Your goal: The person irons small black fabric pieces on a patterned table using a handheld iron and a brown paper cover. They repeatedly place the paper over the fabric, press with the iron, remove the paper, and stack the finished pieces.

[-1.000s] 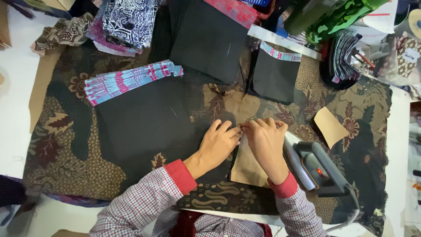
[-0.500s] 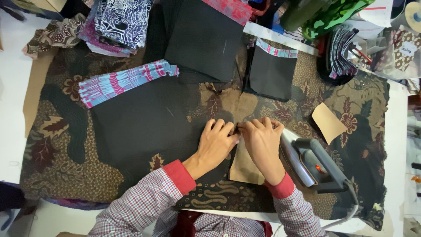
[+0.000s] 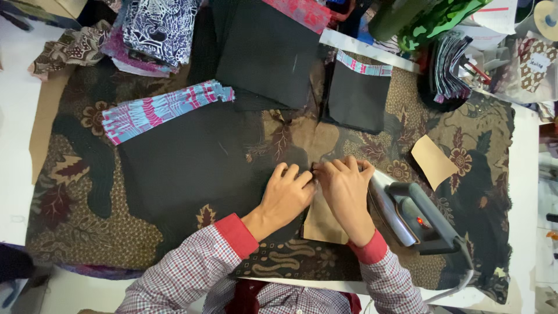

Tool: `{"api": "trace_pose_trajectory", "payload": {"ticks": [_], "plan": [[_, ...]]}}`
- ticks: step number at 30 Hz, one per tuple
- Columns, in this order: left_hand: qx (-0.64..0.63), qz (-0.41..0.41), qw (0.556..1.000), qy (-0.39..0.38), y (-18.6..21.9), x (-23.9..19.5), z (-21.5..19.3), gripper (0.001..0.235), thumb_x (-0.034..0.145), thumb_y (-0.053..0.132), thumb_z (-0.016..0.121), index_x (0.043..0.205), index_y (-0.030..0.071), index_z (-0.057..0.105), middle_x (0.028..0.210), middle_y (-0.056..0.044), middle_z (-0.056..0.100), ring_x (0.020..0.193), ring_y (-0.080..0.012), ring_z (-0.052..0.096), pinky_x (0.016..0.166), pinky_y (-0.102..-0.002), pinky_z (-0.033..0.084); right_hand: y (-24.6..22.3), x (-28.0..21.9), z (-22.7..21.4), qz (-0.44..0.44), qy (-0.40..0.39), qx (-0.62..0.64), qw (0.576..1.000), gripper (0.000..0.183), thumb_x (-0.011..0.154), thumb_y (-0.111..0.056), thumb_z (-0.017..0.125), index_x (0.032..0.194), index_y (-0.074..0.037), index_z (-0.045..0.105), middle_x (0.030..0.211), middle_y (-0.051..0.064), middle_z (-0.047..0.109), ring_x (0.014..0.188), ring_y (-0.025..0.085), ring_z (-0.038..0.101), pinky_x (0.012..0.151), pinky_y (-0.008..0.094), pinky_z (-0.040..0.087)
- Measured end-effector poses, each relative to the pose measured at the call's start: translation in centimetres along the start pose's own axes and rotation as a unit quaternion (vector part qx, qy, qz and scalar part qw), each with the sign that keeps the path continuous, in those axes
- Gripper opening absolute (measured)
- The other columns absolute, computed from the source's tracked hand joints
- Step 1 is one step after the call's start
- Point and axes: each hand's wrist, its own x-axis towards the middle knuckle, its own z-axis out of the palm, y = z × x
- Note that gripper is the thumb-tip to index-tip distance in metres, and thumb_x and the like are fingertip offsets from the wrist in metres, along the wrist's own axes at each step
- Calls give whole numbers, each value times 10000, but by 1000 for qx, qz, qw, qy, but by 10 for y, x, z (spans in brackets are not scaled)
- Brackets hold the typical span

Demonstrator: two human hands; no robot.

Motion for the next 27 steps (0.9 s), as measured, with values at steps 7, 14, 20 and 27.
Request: {"api": "trace_pose_trajectory", "payload": {"ticks": [7,14,20,27], "plan": [[-64,-17,998,-3,-2,2,-8,55,817,139,714,841,98,741,944,-30,650,923,-259,584,925,-438,425,-11,-7,-5,-7,4,-8,1000,224,830,-151,708,1048,-167,757,1008,-4,715,1026,256,598,968,518,352],[-192,-164,967,-24,-9,9,-15,242,832,38,692,1072,41,723,1016,-90,605,946,-308,592,879,-421,456,-20,-19,-18,-10,-36,-26,999,345,863,-130,634,1196,-152,723,1230,-18,706,1131,241,582,1018,518,341],[-132,-70,988,-36,-15,7,-12,422,814,-30,632,1212,59,742,1079,-106,586,1002,-279,606,918,-410,484,-25,-29,-23,-7,-62,-53,997,488,814,-95,599,1292,-148,679,1366,-4,645,1185,261,562,1041,528,325],[-37,0,995,-90,-17,5,-9,429,825,31,611,1241,46,715,1073,-102,598,993,-280,588,913,-395,483,12,-59,-28,56,45,40,997,369,809,-138,660,1159,-239,718,1389,16,645,1217,277,545,1053,525,301]]}}
